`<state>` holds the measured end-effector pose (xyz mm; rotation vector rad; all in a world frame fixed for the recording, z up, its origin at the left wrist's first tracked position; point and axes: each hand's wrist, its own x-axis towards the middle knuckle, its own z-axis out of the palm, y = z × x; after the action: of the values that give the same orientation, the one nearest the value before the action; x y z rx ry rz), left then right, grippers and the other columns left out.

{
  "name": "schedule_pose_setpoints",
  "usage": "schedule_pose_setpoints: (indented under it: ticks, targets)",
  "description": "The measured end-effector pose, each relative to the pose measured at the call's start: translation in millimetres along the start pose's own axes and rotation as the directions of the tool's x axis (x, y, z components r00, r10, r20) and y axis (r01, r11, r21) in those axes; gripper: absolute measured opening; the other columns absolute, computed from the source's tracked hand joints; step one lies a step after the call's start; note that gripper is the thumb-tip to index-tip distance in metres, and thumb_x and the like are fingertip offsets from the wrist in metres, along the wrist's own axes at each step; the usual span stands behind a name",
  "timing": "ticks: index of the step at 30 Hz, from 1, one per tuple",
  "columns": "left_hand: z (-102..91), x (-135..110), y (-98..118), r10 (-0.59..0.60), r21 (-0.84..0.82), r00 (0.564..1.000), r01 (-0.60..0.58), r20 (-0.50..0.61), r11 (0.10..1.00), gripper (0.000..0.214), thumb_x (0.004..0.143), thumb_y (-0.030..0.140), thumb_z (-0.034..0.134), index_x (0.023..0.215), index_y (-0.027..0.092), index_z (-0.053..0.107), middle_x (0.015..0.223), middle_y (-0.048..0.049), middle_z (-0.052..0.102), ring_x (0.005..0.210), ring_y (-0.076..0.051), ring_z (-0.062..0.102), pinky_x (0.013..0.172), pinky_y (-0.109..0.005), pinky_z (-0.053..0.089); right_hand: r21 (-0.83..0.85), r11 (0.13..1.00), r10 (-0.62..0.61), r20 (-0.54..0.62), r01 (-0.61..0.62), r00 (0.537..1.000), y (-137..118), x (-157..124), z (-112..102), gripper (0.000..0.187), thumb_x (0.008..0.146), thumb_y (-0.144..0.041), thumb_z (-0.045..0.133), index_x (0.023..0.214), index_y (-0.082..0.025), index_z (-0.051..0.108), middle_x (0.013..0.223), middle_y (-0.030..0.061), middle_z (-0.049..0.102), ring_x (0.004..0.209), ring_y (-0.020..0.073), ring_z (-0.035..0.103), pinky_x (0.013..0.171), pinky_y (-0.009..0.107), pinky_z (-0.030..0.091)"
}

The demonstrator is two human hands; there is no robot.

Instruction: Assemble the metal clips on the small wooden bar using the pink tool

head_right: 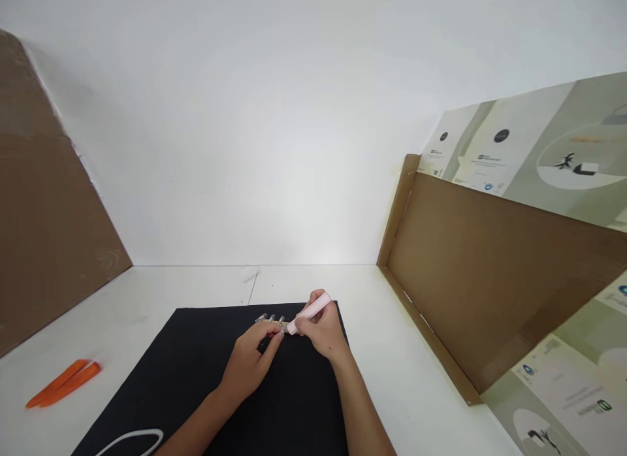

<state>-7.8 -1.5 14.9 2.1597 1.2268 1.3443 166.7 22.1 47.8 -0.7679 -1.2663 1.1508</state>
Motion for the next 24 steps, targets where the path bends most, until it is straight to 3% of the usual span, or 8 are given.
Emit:
schedule_pose_setpoints:
  ticks: [5, 11, 14, 24]
  targets:
    - [-0.3, -0.1, 1.0, 0.002, -0.005, 1.0, -0.002, 0.019, 1.0, 0.018, 0.094, 0.027, 0.048, 0.091, 0.024, 0.065, 0.088, -0.0028, 0.069, 0.083, -0.018, 0.064, 0.077, -0.032, 0.05, 0.051, 0.999, 0.015, 0.061, -0.019, 0.998, -1.4, -1.9, 3.6, 0.039, 0.065, -0.013, 0.07, 0.085, -0.024, 0.039, 0.066, -0.0065, 0.064, 0.047, 0.01, 0.056, 0.044, 0.02, 0.044]
    - [1.0, -1.7, -1.9, 0.01, 0.015, 1.0, -0.011, 0.011, 1.0, 0.018, 0.094, 0.029, 0.047, 0.093, 0.023, 0.064, 0.089, -0.0042, 0.069, 0.082, -0.018, 0.064, 0.077, -0.033, 0.053, 0.029, 0.998, -0.044, -0.118, 0.048, 0.992, -0.3, 2.8, 5.6, 0.038, 0.065, -0.013, 0.07, 0.083, -0.024, 0.038, 0.064, -0.0081, 0.06, 0.051, 0.0106, 0.057, 0.049, 0.022, 0.047]
    - [1.9, -1.9, -3.2, 0.012, 0.026, 1.0, -0.012, 0.01, 1.0, 0.018, 0.095, 0.03, 0.047, 0.094, 0.023, 0.064, 0.089, -0.0041, 0.069, 0.082, -0.019, 0.064, 0.077, -0.033, 0.053, -0.019, 0.999, -0.051, -0.152, 0.049, 0.987, 1.9, 3.8, 2.6, 0.038, 0.064, -0.011, 0.069, 0.083, -0.024, 0.039, 0.065, -0.0084, 0.059, 0.05, 0.0102, 0.055, 0.049, 0.022, 0.045]
    - [0.9, -0.3, 0.3, -0.016, 0.033, 1.0, 0.015, 0.023, 0.999, 0.019, 0.095, 0.029, 0.046, 0.091, 0.024, 0.064, 0.087, -0.0026, 0.069, 0.08, -0.018, 0.064, 0.073, -0.031, 0.051, 0.027, 1.0, -0.005, 0.048, 0.004, 0.999, 1.9, -1.4, 1.2, 0.037, 0.063, -0.01, 0.066, 0.084, -0.024, 0.039, 0.062, -0.0089, 0.06, 0.044, 0.009, 0.05, 0.042, 0.019, 0.039]
